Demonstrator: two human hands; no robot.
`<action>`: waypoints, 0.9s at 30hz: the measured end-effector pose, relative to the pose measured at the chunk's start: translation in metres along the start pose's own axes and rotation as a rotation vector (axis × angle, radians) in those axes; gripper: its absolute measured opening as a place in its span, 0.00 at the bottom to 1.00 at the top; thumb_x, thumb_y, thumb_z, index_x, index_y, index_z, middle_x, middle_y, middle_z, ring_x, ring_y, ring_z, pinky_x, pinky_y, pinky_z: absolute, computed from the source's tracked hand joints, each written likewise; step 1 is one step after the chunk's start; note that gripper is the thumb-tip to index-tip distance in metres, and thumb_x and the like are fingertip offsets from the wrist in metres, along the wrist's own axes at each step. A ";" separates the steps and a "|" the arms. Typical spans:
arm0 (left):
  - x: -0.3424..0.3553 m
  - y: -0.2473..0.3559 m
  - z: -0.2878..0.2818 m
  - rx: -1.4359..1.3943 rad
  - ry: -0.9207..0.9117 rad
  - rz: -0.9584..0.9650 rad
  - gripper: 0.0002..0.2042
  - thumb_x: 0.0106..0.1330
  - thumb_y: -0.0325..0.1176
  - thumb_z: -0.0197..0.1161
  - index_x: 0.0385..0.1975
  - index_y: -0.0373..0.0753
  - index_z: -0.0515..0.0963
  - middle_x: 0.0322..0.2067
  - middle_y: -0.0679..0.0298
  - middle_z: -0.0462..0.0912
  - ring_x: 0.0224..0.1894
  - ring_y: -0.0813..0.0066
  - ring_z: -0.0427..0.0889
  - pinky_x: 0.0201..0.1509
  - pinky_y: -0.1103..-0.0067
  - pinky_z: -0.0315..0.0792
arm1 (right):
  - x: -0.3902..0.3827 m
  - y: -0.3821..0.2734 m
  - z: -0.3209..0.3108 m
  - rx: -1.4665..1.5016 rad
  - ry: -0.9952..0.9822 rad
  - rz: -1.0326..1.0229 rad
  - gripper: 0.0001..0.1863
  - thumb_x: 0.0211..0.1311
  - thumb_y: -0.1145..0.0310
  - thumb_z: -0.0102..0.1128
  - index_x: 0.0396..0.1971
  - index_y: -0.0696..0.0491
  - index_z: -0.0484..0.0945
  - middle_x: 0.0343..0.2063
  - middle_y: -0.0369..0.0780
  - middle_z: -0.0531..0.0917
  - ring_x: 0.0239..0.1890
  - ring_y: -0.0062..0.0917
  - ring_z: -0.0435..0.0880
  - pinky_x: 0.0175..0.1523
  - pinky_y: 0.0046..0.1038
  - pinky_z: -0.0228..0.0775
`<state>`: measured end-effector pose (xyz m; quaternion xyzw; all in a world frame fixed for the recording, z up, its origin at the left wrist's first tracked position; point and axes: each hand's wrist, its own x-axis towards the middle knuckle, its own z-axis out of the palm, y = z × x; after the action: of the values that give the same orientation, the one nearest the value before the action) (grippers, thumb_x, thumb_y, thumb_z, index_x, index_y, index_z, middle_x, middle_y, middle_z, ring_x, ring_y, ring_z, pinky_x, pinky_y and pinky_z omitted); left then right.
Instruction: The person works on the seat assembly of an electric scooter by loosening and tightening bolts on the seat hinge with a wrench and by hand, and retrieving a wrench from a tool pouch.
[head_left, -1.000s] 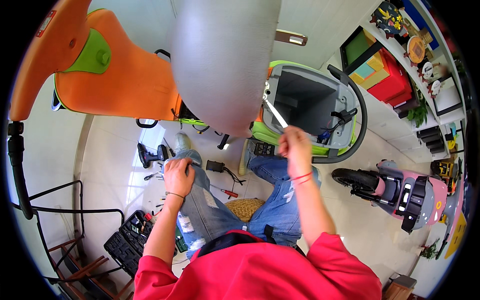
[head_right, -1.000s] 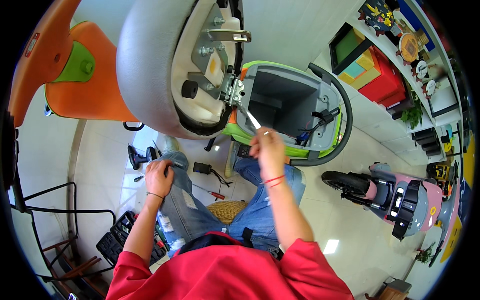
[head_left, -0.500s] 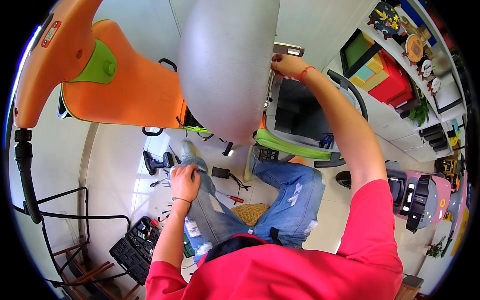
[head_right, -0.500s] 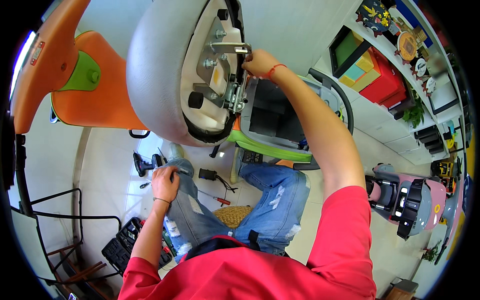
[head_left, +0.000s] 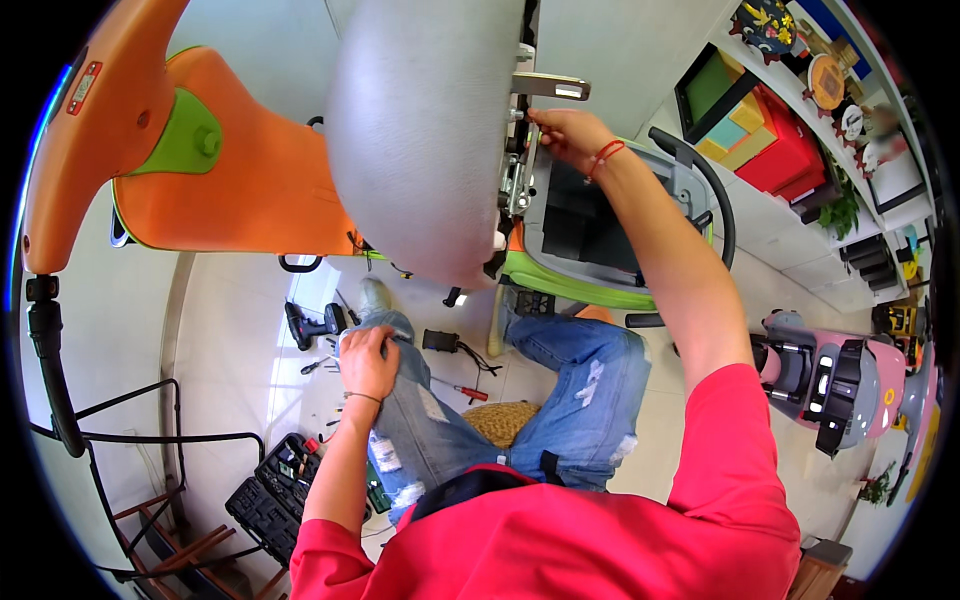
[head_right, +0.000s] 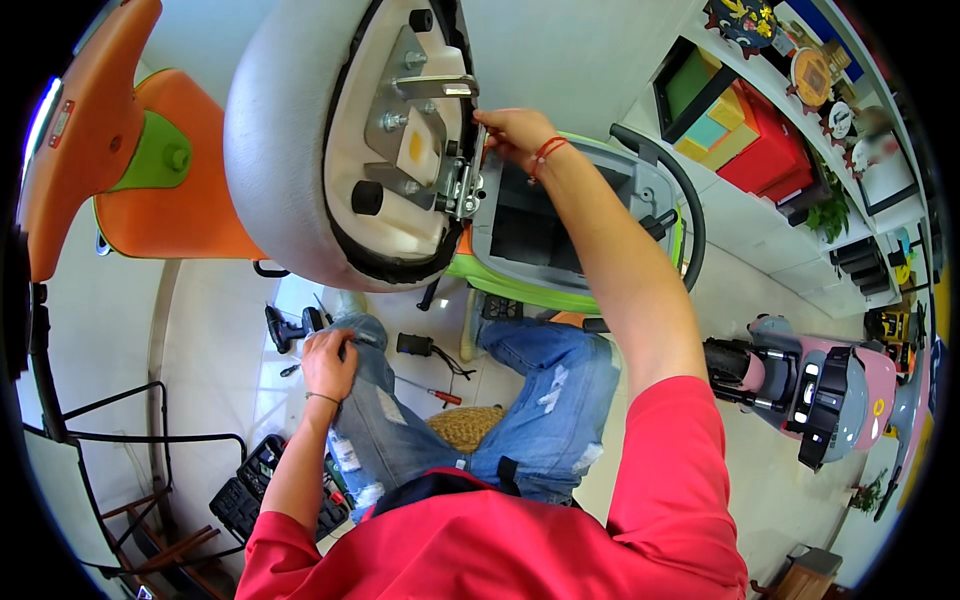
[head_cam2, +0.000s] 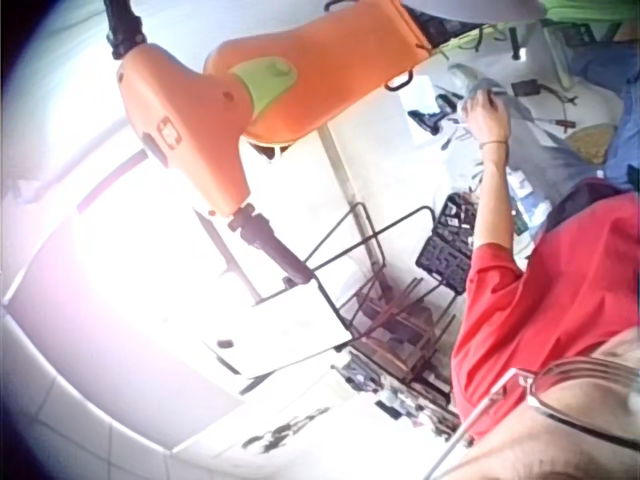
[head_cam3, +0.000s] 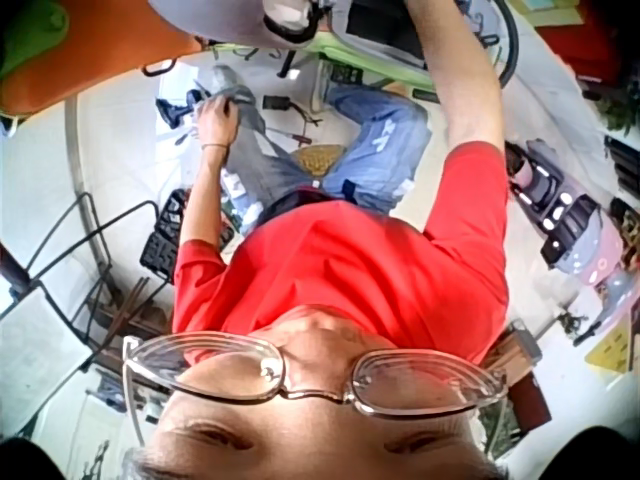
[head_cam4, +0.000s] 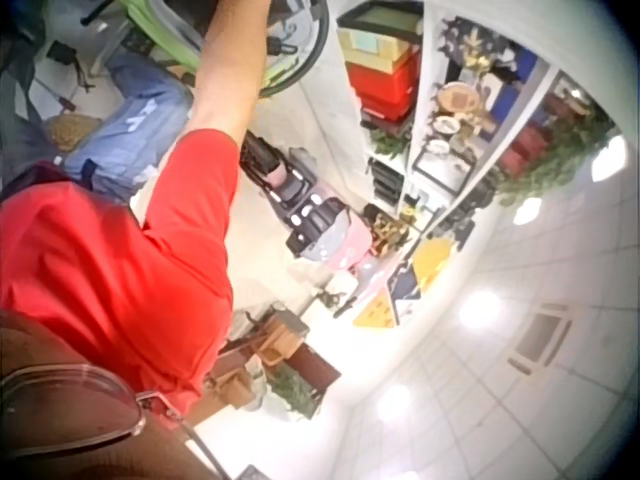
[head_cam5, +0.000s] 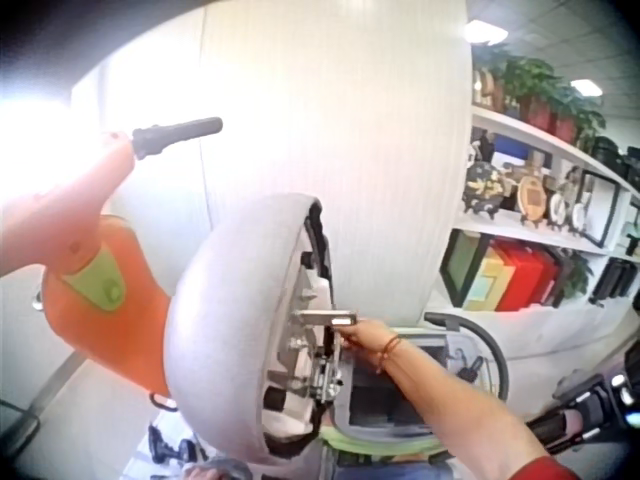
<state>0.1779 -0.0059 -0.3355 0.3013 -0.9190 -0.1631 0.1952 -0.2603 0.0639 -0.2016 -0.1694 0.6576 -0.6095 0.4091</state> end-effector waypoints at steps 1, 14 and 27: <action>0.000 0.000 0.000 -0.003 -0.002 -0.012 0.06 0.56 0.30 0.60 0.32 0.42 0.80 0.31 0.60 0.83 0.41 0.59 0.80 0.52 0.68 0.68 | -0.004 -0.001 0.007 0.000 0.001 -0.002 0.11 0.61 0.62 0.66 0.32 0.54 0.81 0.21 0.29 0.74 0.22 0.13 0.68 0.29 0.19 0.62; -0.003 -0.004 -0.001 0.017 -0.011 -0.008 0.05 0.56 0.31 0.61 0.31 0.41 0.80 0.32 0.59 0.83 0.40 0.58 0.80 0.52 0.67 0.69 | -0.078 0.043 0.012 -0.594 0.173 -0.319 0.18 0.60 0.58 0.61 0.32 0.61 0.81 0.23 0.40 0.81 0.27 0.26 0.81 0.39 0.28 0.74; -0.006 -0.005 -0.002 0.003 0.017 -0.014 0.05 0.57 0.31 0.61 0.31 0.41 0.80 0.31 0.58 0.83 0.40 0.58 0.80 0.51 0.66 0.69 | -0.095 0.062 0.040 -1.284 0.204 -0.615 0.13 0.58 0.60 0.61 0.28 0.56 0.82 0.30 0.47 0.82 0.33 0.43 0.83 0.40 0.42 0.76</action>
<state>0.1859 -0.0061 -0.3377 0.3094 -0.9154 -0.1609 0.2012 -0.1557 0.1188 -0.2256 -0.4962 0.8438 -0.2031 -0.0251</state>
